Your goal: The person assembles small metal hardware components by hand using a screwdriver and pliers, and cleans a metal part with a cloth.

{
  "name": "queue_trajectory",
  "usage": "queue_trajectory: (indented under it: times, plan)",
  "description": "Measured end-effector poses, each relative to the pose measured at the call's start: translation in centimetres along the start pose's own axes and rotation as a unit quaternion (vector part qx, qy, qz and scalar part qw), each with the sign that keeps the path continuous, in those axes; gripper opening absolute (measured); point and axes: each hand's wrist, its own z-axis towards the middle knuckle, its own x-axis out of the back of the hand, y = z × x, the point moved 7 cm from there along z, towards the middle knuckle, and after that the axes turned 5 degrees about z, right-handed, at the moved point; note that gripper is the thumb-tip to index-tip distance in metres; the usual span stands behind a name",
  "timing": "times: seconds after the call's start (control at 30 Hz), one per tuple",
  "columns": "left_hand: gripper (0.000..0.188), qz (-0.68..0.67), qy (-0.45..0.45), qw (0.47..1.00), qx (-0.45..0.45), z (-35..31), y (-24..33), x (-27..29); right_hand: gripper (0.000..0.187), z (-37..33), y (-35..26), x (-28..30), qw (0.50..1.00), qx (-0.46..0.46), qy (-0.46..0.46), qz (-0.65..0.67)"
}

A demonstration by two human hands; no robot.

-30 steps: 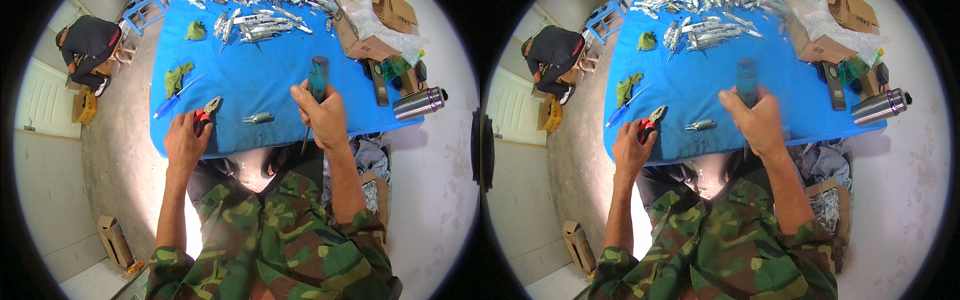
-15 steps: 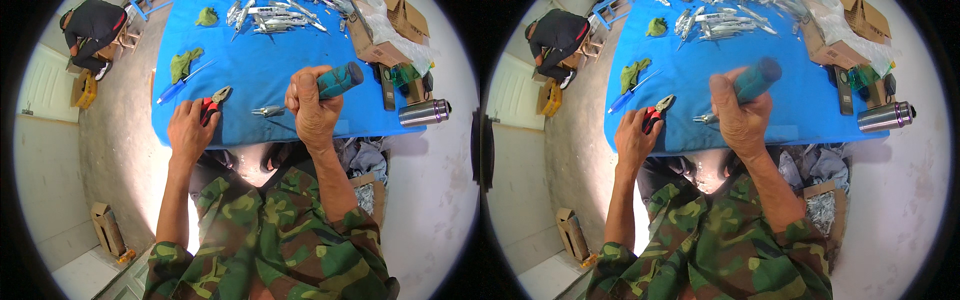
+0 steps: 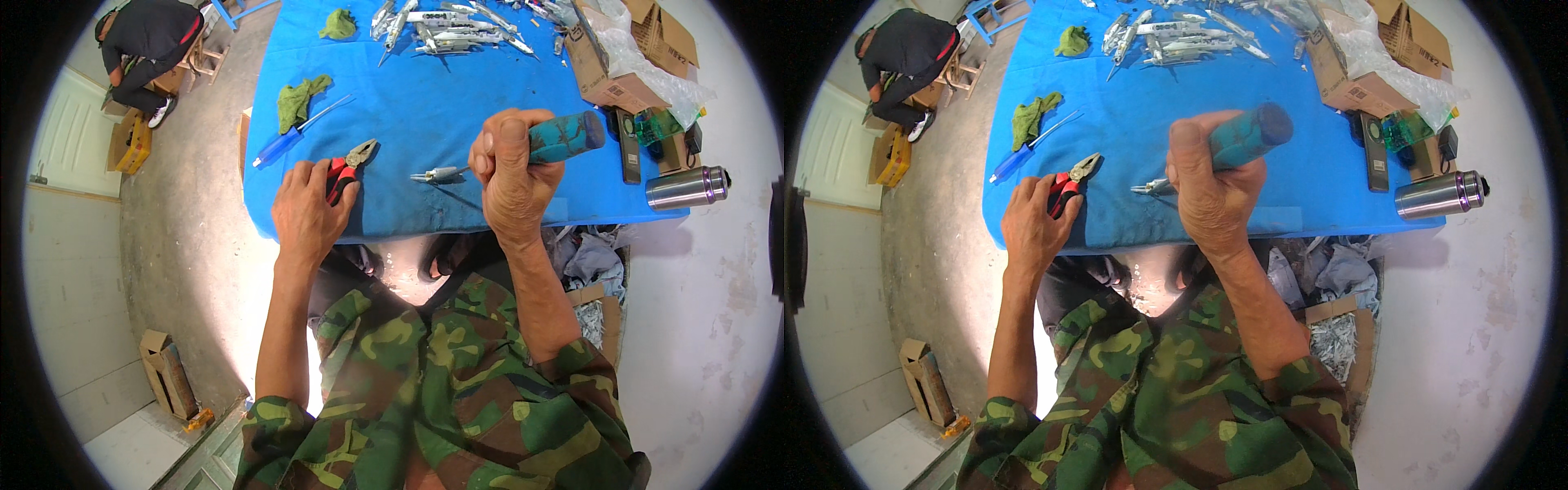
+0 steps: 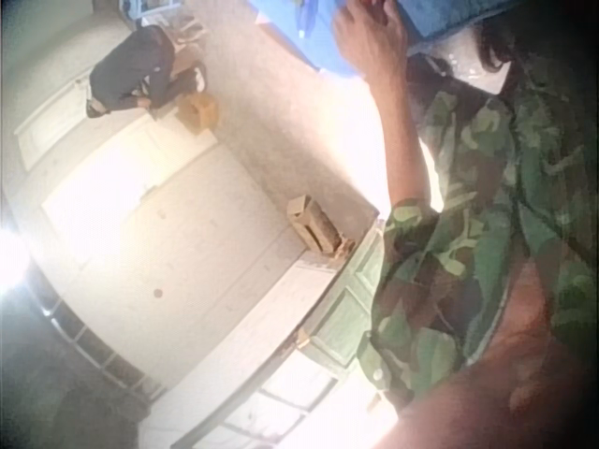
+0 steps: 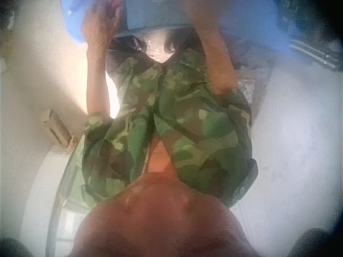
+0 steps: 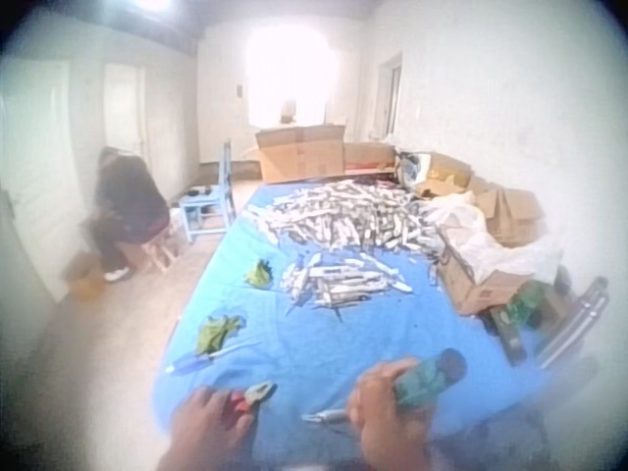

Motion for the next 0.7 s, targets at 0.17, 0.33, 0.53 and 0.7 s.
queue_trajectory:
  times: [0.17, 0.33, 0.53, 0.7]
  plan:
    - [0.047, 0.002, -0.005, 1.0, 0.001, 0.0, 0.0, 0.1, 0.02, 0.2, 0.0, -0.3, 1.0, 0.012, -0.009, -0.006]
    - [0.046, -0.003, -0.002, 1.0, 0.005, 0.0, 0.1, -0.2, 0.019, 0.4, 0.7, 0.4, 0.999, -0.008, 0.042, 0.023]
    - [0.046, -0.001, -0.002, 1.0, 0.012, -0.1, 0.0, -0.2, 0.018, 0.3, 0.9, 0.1, 0.999, -0.011, 0.036, 0.035]
    - [0.046, -0.007, -0.002, 1.0, 0.012, -0.1, 0.0, 0.0, 0.017, 0.3, 1.0, -0.4, 1.0, -0.004, 0.01, 0.017]
